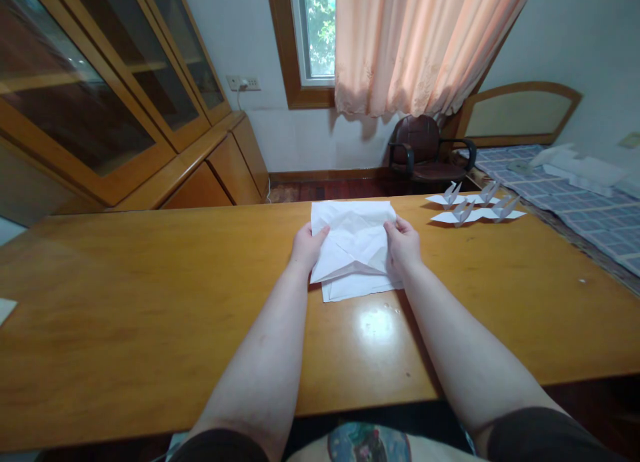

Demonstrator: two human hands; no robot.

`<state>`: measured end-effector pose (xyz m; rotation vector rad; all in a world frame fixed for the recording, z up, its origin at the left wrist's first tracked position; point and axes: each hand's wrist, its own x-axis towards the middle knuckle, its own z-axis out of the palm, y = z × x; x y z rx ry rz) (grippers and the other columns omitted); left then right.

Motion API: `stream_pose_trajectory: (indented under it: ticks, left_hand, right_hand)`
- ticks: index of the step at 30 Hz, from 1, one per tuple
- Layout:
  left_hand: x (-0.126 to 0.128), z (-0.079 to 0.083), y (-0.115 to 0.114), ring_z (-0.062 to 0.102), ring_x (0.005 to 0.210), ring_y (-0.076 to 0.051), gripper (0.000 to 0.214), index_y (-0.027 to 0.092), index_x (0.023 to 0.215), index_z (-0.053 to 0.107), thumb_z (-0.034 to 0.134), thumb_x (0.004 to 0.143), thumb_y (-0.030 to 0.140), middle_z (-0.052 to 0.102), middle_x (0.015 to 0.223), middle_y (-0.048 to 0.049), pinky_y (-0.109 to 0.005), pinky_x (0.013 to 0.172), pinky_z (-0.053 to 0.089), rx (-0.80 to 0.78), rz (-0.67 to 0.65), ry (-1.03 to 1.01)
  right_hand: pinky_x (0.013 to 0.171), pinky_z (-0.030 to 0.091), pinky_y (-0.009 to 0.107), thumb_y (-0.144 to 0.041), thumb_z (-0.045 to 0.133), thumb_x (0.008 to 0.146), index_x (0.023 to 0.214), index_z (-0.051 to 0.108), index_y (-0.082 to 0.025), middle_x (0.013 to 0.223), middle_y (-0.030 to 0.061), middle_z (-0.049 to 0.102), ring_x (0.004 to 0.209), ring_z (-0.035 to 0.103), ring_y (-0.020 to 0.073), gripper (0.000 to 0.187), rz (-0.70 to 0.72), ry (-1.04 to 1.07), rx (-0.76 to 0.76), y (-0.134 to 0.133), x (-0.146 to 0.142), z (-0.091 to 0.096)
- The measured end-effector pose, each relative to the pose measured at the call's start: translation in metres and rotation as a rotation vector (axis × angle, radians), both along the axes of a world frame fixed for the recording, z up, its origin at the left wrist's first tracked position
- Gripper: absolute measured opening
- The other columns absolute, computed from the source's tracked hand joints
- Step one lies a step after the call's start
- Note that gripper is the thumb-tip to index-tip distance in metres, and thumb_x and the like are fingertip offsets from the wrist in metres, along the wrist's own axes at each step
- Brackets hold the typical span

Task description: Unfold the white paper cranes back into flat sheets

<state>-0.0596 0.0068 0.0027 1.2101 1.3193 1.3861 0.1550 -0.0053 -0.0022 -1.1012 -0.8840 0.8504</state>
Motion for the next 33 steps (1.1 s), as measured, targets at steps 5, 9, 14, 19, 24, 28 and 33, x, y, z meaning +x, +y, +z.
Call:
stream_pose_trajectory:
  ticks: [5,9,14,19,24,28,33]
  left_hand:
    - [0.0,-0.006,0.002,0.066,0.087,-0.023,0.045,0.019,0.106,0.062,0.074,0.062,0.023,0.07,0.099,-0.0081,-0.036,0.082,0.049,0.038,-0.068,-0.003]
    - [0.0,-0.011,0.002,0.067,0.086,-0.023,0.065,0.022,0.124,0.052,0.073,0.062,0.018,0.072,0.092,-0.0068,-0.038,0.085,0.048,0.023,-0.08,0.074]
    - [-0.003,-0.01,0.003,0.066,0.082,-0.023,0.072,0.022,0.13,0.047,0.071,0.063,0.016,0.071,0.086,-0.0057,-0.038,0.084,0.047,0.0,0.041,0.083]
    - [-0.001,-0.007,0.001,0.064,0.09,-0.022,0.082,0.022,0.139,0.036,0.069,0.064,0.016,0.07,0.094,-0.0056,-0.035,0.088,0.045,-0.027,0.065,0.35]
    - [0.006,0.002,-0.009,0.063,0.091,-0.018,0.07,0.026,0.136,0.04,0.064,0.07,0.021,0.069,0.098,-0.0017,-0.027,0.082,0.046,-0.066,-0.084,0.672]
    - [0.006,0.003,-0.012,0.064,0.087,-0.021,0.047,0.025,0.121,0.055,0.058,0.077,0.04,0.069,0.09,-0.0036,-0.03,0.076,0.047,-0.118,-0.099,0.809]
    - [0.003,0.0,-0.012,0.055,0.11,-0.027,0.064,0.023,0.13,0.045,0.063,0.071,0.036,0.059,0.121,-0.0104,-0.037,0.092,0.043,-0.115,0.004,1.037]
  right_hand:
    - [0.073,0.05,0.033,-0.038,0.064,0.071,0.11,0.065,-0.016,0.083,0.0044,0.069,0.072,0.061,0.0168,0.045,-0.131,-0.168,-0.064,0.001,0.014,0.003]
    - [0.069,0.05,0.033,-0.04,0.068,0.067,0.108,0.064,-0.013,0.069,0.0023,0.065,0.066,0.06,0.0171,0.049,-0.2,-0.216,-0.168,0.002,0.018,0.003]
    - [0.079,0.049,0.038,-0.031,0.077,0.056,0.112,0.062,-0.018,0.086,0.0057,0.069,0.081,0.063,0.0206,0.059,0.033,-0.193,-0.142,0.0,0.009,0.005]
    - [0.085,0.045,0.037,-0.03,0.068,0.064,0.086,0.071,-0.02,0.089,0.0056,0.071,0.087,0.062,0.0221,0.024,-0.086,-0.655,-0.281,-0.003,0.014,0.005]
    - [0.077,0.045,0.03,-0.031,0.058,0.074,0.091,0.072,-0.024,0.093,0.0039,0.071,0.087,0.063,0.0204,0.023,-0.139,-0.959,-0.42,-0.005,0.024,0.007]
    - [0.071,0.043,0.028,-0.032,0.054,0.077,0.089,0.071,-0.025,0.091,0.0037,0.071,0.086,0.063,0.0204,0.022,-0.122,-1.074,-0.475,-0.007,0.02,0.012]
    - [0.067,0.041,0.027,-0.042,0.058,0.074,0.085,0.07,-0.024,0.086,0.0048,0.07,0.082,0.061,0.0205,0.025,-0.087,-1.116,-0.543,-0.01,0.014,0.017]
